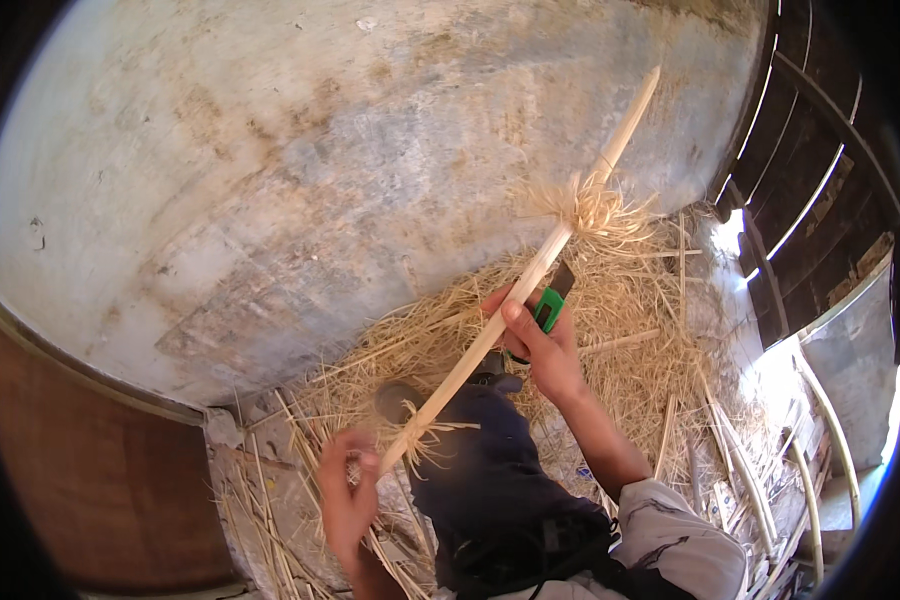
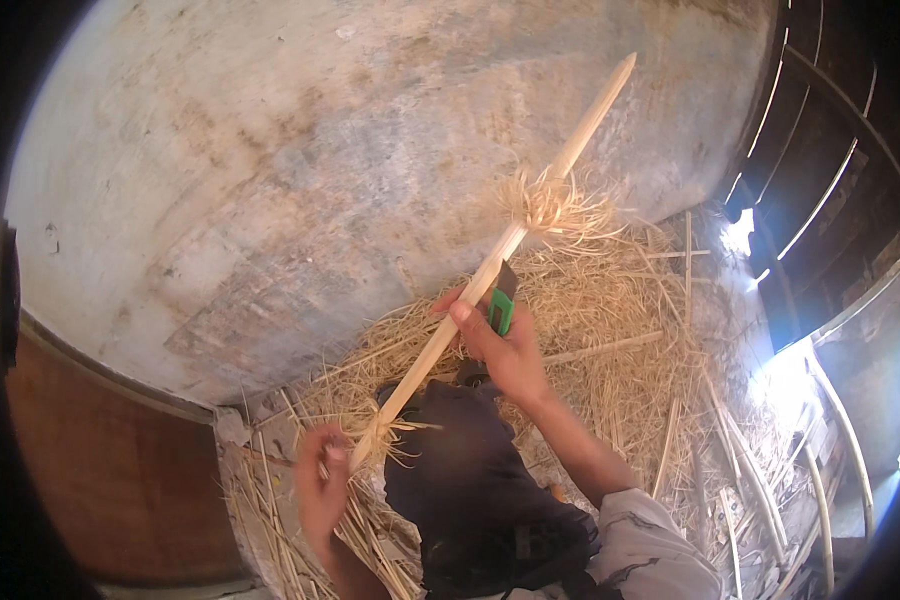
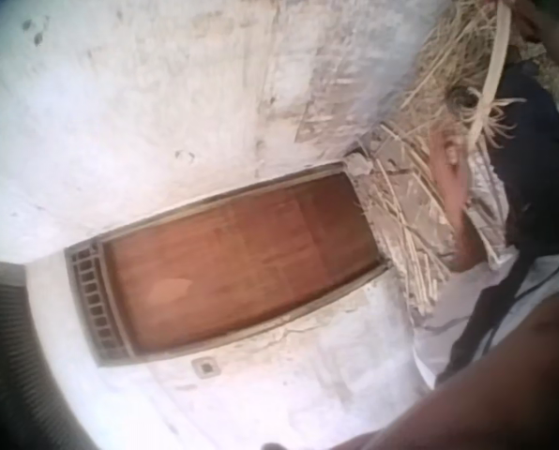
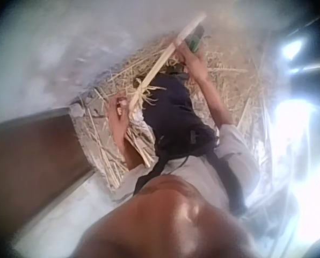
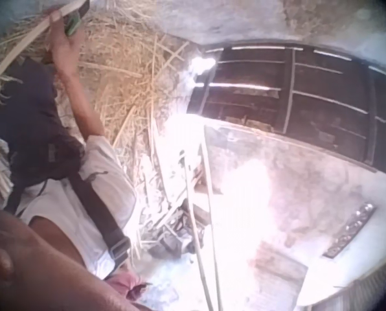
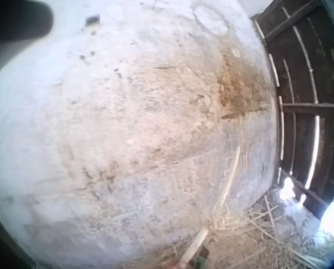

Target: The person whittles a long wooden rod using a green utility knife, shaving off thin strips of wood to create decorative curled textures at intervals along the rod.

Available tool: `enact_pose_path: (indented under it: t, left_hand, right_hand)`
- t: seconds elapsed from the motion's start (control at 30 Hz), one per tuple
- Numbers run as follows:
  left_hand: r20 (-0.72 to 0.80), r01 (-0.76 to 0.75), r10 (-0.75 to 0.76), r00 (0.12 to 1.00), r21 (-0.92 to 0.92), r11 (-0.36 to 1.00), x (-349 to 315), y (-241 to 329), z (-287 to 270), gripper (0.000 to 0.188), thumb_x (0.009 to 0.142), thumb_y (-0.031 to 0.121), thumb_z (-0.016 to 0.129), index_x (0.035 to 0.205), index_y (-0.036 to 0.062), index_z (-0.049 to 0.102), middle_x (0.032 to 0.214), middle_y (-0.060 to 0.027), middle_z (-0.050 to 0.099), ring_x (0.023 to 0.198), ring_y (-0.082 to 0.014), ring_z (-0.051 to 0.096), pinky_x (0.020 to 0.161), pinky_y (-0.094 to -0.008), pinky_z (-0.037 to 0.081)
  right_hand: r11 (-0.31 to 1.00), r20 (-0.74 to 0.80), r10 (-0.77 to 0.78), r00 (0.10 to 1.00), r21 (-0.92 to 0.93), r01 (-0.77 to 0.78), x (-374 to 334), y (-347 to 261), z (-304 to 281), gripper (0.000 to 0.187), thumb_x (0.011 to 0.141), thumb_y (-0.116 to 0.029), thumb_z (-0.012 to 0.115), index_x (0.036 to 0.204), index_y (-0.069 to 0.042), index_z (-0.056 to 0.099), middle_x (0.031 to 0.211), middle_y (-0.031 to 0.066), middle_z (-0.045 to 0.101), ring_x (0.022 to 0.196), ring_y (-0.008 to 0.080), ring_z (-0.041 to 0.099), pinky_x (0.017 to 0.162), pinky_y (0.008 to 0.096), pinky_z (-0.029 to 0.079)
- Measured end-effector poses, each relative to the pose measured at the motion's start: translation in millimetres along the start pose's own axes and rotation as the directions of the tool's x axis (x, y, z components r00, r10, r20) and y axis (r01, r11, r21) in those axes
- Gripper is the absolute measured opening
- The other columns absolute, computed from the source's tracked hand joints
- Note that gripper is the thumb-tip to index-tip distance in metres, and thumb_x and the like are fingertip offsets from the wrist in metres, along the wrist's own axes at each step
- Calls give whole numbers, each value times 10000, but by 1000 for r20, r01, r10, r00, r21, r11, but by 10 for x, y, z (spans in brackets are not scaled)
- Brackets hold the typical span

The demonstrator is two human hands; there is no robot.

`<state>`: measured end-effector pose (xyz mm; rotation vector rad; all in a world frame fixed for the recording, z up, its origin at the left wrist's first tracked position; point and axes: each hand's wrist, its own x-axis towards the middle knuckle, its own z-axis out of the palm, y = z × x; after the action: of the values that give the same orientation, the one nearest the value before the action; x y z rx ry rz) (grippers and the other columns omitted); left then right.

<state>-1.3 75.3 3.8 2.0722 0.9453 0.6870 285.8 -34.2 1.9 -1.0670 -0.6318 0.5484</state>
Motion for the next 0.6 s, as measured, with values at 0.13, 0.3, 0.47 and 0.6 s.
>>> enact_pose_path:
  t: [0.13,0.3,0.47,0.6]
  left_hand:
    - [-300,-238,274,914,153,959,51,530,-58,432,983,242,743,1322,6,615,1277,-158,632,1182,-328,597,1055,-451,439]
    - [-78,-379,418,905,301,875,269,1095,266,555,922,249,800,1384,17,597,1307,-190,635,1212,-407,591,1060,-507,441]
    - [62,-409,412,909,325,853,474,907,531,445,961,189,761,1355,44,613,1155,-195,710,1038,-404,676,907,-497,513]
    - [96,-296,286,953,117,948,536,822,693,312,985,149,722,1266,41,640,956,-196,721,781,-387,700,696,-451,530]
  right_hand:
    - [996,46,21,999,-87,-17,11,-40,92,289,1081,-278,644,1119,1,712,685,-57,511,568,24,400,535,238,302]
    - [989,144,19,989,-150,3,0,97,171,265,1076,-240,670,1138,5,750,897,25,732,822,101,657,729,280,523]
    - [973,244,78,967,-230,-20,67,73,112,268,1079,-226,669,1180,12,736,963,59,758,835,89,664,729,288,532]
    - [990,229,29,973,-143,4,44,-25,38,311,1043,-242,709,1226,9,711,946,55,750,813,83,647,727,282,521]
